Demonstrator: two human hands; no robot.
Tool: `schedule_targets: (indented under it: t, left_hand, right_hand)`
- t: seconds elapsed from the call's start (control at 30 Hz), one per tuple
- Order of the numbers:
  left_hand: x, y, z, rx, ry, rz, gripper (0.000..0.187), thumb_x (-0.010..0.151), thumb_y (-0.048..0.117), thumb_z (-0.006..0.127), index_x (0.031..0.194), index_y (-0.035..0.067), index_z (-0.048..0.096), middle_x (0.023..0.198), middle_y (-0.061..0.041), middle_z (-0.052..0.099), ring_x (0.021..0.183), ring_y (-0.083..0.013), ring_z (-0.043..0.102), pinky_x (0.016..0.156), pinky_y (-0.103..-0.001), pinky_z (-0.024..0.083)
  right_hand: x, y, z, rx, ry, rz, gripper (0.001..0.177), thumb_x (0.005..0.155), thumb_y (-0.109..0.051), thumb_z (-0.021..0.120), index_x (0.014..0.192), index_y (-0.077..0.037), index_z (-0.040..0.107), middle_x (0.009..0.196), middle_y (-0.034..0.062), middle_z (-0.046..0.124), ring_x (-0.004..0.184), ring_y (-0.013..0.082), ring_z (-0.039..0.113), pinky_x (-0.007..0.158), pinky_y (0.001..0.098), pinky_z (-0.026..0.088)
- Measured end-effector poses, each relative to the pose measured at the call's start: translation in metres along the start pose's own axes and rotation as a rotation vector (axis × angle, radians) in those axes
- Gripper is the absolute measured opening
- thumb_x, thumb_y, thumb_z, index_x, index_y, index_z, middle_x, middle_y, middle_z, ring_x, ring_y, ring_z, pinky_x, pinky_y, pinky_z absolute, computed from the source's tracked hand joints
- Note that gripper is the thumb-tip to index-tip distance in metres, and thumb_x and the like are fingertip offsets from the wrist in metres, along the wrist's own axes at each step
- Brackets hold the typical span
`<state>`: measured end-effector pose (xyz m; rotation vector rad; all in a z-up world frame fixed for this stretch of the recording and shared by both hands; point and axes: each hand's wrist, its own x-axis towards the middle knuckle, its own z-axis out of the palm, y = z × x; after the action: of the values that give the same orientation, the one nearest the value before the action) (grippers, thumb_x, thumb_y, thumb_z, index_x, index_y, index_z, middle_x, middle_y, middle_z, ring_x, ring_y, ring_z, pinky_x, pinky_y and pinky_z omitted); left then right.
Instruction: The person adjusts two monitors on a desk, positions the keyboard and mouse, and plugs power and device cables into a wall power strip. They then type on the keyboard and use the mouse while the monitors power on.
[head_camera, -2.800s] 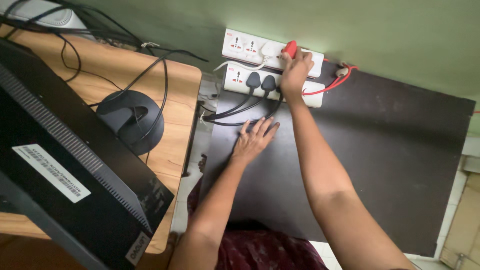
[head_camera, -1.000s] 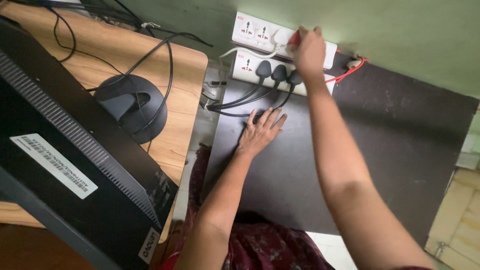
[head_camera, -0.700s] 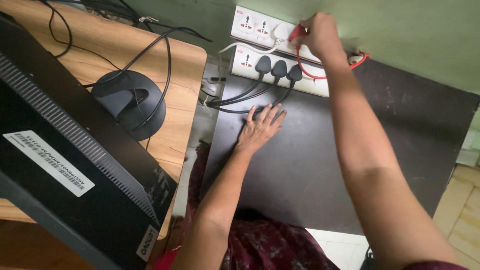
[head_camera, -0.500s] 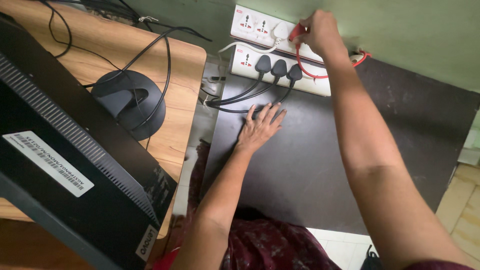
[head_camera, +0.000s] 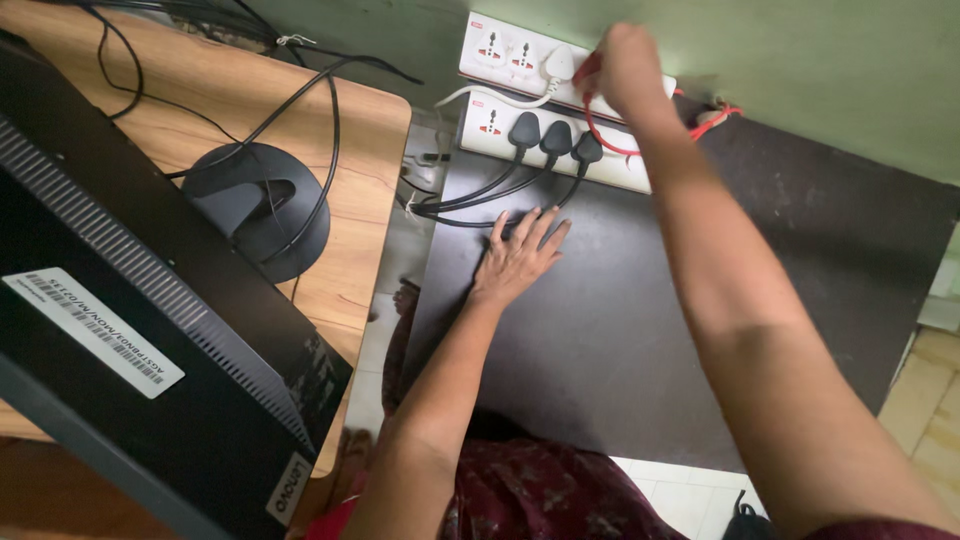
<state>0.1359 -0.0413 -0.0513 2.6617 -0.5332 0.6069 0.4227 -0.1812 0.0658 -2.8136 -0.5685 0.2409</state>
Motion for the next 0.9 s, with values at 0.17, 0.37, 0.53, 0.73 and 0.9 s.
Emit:
schedule_targets:
  t: [0.17,0.37,0.53,0.73,0.9]
  left_hand:
    - [0.003,-0.001,0.000,-0.016,0.009,0.000,0.054,0.103,0.053,0.064,0.149,0.027,0.054,0.158,0.000,0.041,0.145,-0.0190,0.033,0.121,-0.055,0.022]
    - [0.004,-0.001,0.001,-0.012,-0.005,-0.001,0.054,0.102,0.054,0.064,0.149,0.028,0.054,0.157,0.001,0.042,0.146,-0.0185,0.031,0.121,-0.056,0.023]
    - [0.006,0.000,0.000,0.008,-0.025,0.010,0.056,0.100,0.054,0.065,0.149,0.030,0.054,0.155,0.001,0.043,0.145,-0.0183,0.032,0.120,-0.056,0.024]
    - [0.006,0.001,0.000,-0.007,-0.011,0.002,0.054,0.101,0.054,0.066,0.148,0.030,0.055,0.156,0.002,0.043,0.145,-0.0178,0.033,0.120,-0.057,0.025]
    - [0.007,0.002,0.000,-0.001,0.007,0.006,0.055,0.099,0.054,0.068,0.147,0.030,0.056,0.156,0.001,0.043,0.145,-0.0181,0.034,0.120,-0.058,0.025]
  right_hand:
    - [0.004,0.006,0.008,0.012,0.001,0.015,0.014,0.067,0.001,0.084,0.076,-0.008,0.081,0.074,0.0078,0.075,0.067,0.0220,0.074,0.067,0.0346,0.059]
    - [0.005,0.004,0.010,-0.075,0.040,0.045,0.013,0.064,0.001,0.084,0.072,-0.009,0.081,0.070,0.0101,0.073,0.066,0.0268,0.073,0.065,0.0374,0.059]
    - [0.003,-0.001,0.011,-0.069,0.036,0.061,0.009,0.069,-0.001,0.082,0.071,-0.009,0.080,0.068,0.0097,0.073,0.066,0.0277,0.073,0.065,0.0383,0.058]
    - [-0.002,-0.007,0.009,-0.057,0.061,0.067,0.009,0.069,-0.001,0.080,0.074,-0.009,0.080,0.068,0.0111,0.073,0.067,0.0292,0.073,0.066,0.0386,0.058]
    - [-0.011,-0.007,-0.007,0.003,0.018,0.034,0.014,0.068,-0.010,0.086,0.082,-0.006,0.082,0.077,0.0166,0.075,0.072,0.0335,0.072,0.069,0.0430,0.056]
